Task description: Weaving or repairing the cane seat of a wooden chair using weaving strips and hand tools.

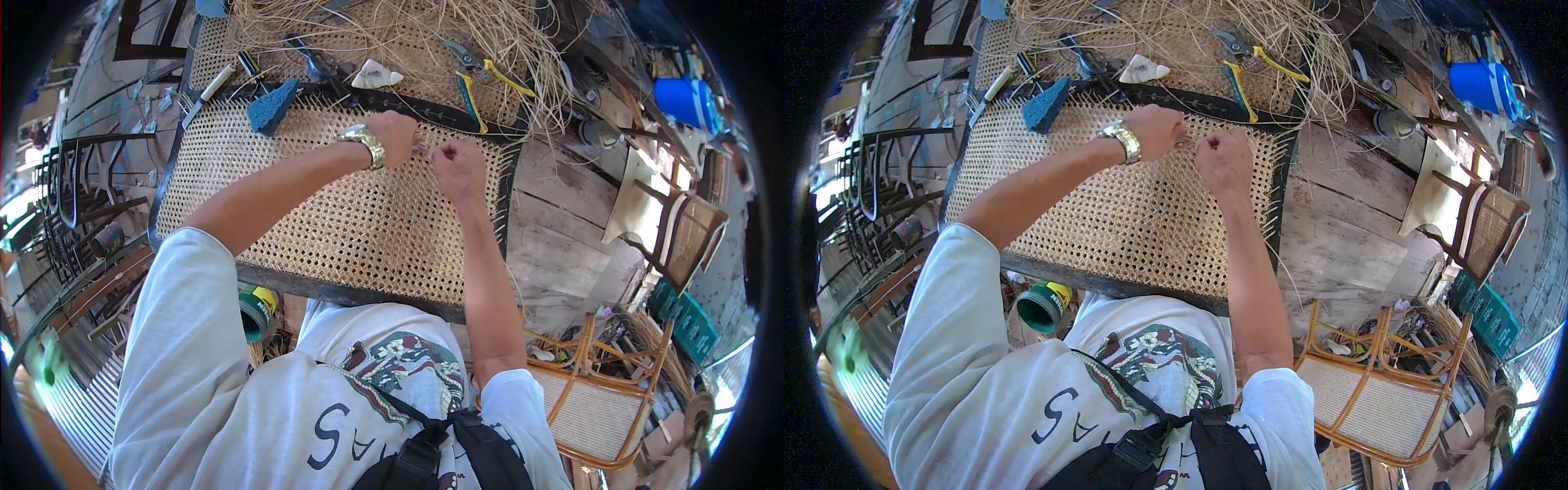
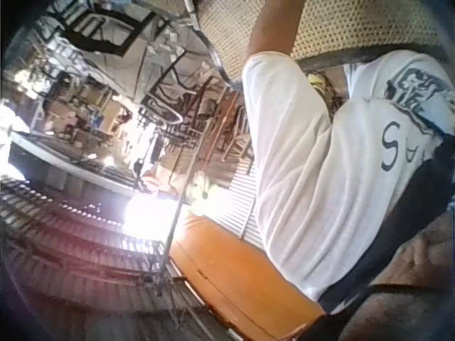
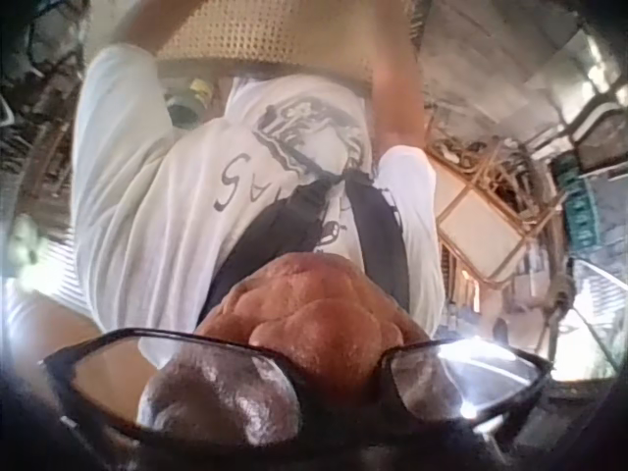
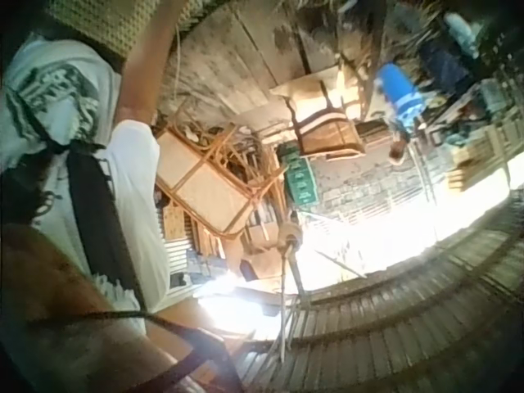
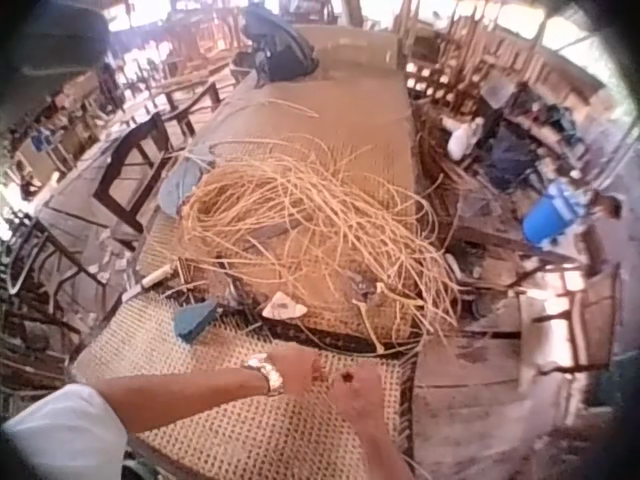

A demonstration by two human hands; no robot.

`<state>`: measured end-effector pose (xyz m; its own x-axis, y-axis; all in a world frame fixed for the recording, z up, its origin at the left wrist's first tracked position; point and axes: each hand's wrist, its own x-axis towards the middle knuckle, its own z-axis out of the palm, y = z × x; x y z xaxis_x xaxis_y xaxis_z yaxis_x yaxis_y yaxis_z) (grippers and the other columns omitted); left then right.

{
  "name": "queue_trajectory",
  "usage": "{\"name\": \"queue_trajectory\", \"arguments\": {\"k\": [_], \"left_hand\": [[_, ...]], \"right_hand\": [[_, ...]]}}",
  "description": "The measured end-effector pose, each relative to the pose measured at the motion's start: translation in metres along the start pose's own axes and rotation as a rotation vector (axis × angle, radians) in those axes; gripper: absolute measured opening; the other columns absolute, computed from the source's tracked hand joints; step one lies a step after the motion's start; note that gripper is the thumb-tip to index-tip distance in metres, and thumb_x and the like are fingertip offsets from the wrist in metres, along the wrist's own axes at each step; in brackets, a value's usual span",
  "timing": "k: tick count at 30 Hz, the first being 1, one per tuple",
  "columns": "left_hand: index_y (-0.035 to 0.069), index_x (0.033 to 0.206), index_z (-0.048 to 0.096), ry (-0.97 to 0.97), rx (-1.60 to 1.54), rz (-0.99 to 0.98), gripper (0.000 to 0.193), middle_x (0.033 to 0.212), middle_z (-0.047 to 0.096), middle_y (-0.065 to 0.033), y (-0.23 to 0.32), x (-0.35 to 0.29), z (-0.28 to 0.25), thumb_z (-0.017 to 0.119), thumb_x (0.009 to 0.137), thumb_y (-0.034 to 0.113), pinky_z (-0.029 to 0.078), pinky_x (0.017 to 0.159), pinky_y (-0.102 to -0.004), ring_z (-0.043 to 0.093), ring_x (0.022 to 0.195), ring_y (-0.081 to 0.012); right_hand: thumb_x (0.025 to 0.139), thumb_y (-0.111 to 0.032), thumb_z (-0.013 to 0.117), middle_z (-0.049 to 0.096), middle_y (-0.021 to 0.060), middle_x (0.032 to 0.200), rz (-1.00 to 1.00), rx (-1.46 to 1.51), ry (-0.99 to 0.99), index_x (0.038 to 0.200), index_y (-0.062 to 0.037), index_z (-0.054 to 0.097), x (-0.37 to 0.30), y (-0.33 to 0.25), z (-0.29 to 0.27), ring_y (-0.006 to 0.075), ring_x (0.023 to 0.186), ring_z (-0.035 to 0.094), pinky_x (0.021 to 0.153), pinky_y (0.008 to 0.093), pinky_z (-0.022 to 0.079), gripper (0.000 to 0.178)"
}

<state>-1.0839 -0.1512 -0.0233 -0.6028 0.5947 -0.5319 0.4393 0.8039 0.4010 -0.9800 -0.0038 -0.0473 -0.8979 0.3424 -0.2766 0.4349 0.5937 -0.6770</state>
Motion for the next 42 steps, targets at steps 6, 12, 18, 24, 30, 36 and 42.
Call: {"name": "queue_trajectory", "arguments": {"k": [6, 12, 18, 24, 30, 36, 42], "left_hand": [[0.004, 0.083, 0.074, -0.317, -0.239, -0.155, 0.032, 0.069, 0.072, -0.0114, -0.008, 0.027, -0.016, 0.059, 0.092, 0.031, 0.058, 0.068, -0.0367, 0.072, 0.063, -0.0215], [0.002, 0.085, 0.074, -0.039, 0.234, 0.088, 0.012, 0.08, 0.072, -0.0212, 0.019, 0.008, -0.007, 0.069, 0.076, 0.009, 0.059, 0.072, -0.0423, 0.073, 0.084, -0.0358], [0.002, 0.089, 0.076, -0.012, 0.246, 0.15, 0.018, 0.089, 0.073, -0.0216, 0.016, -0.003, -0.009, 0.069, 0.078, 0.014, 0.06, 0.074, -0.0419, 0.074, 0.087, -0.0345], [0.003, 0.092, 0.076, 0.005, 0.179, 0.066, 0.019, 0.09, 0.073, -0.0212, 0.016, -0.008, -0.016, 0.068, 0.079, 0.014, 0.06, 0.075, -0.0428, 0.073, 0.088, -0.0356], [0.001, 0.097, 0.075, -0.21, 0.062, 0.05, 0.031, 0.095, 0.074, -0.0204, -0.005, 0.016, -0.018, 0.07, 0.085, 0.029, 0.058, 0.079, -0.0429, 0.073, 0.092, -0.0357], [0.014, 0.102, 0.074, -0.206, 0.181, -0.062, 0.042, 0.094, 0.073, -0.0151, -0.007, 0.023, -0.03, 0.06, 0.089, 0.051, 0.056, 0.068, -0.0435, 0.071, 0.078, -0.0306], [0.009, 0.089, 0.068, 0.344, 0.184, -0.022, 0.044, 0.079, 0.069, -0.0096, -0.094, -0.011, -0.109, 0.058, 0.094, 0.052, 0.05, 0.059, -0.0415, 0.066, 0.065, -0.0251]], "right_hand": [[0.081, -0.019, 0.067, 0.063, 0.0183, 0.094, -0.044, 0.026, 0.062, 0.078, -0.0002, 0.069, -0.005, -0.003, 0.004, 0.0347, 0.086, 0.062, 0.079, 0.0406, 0.051, 0.019], [0.078, -0.014, 0.066, 0.062, 0.0201, 0.086, -0.012, -0.039, 0.11, 0.074, 0.0013, 0.067, -0.005, -0.005, -0.01, 0.0357, 0.084, 0.061, 0.078, 0.0421, 0.05, 0.016], [0.078, -0.015, 0.066, 0.06, 0.0194, 0.085, -0.024, -0.091, 0.019, 0.076, 0.0004, 0.068, 0.002, -0.001, -0.005, 0.0355, 0.087, 0.06, 0.081, 0.0433, 0.049, 0.016], [0.081, -0.018, 0.068, 0.06, 0.0187, 0.089, -0.092, -0.079, -0.007, 0.078, -0.0015, 0.07, 0.004, 0.001, 0.002, 0.0365, 0.088, 0.061, 0.08, 0.0448, 0.05, 0.017], [0.083, -0.018, 0.068, 0.059, 0.0175, 0.102, -0.074, -0.17, -0.034, 0.086, -0.004, 0.071, -0.003, -0.021, 0.002, 0.0364, 0.089, 0.062, 0.081, 0.0452, 0.051, 0.015], [0.083, -0.014, 0.065, 0.059, 0.0139, 0.109, -0.1, -0.282, 0.102, 0.09, -0.0049, 0.07, -0.013, -0.017, 0.01, 0.0339, 0.102, 0.06, 0.088, 0.0422, 0.05, 0.013], [0.084, -0.013, 0.068, 0.058, 0.0121, 0.108, -0.215, -0.173, 0.142, 0.09, -0.0064, 0.069, -0.008, -0.017, 0.018, 0.0324, 0.101, 0.057, 0.087, 0.0431, 0.049, 0.01]]}}
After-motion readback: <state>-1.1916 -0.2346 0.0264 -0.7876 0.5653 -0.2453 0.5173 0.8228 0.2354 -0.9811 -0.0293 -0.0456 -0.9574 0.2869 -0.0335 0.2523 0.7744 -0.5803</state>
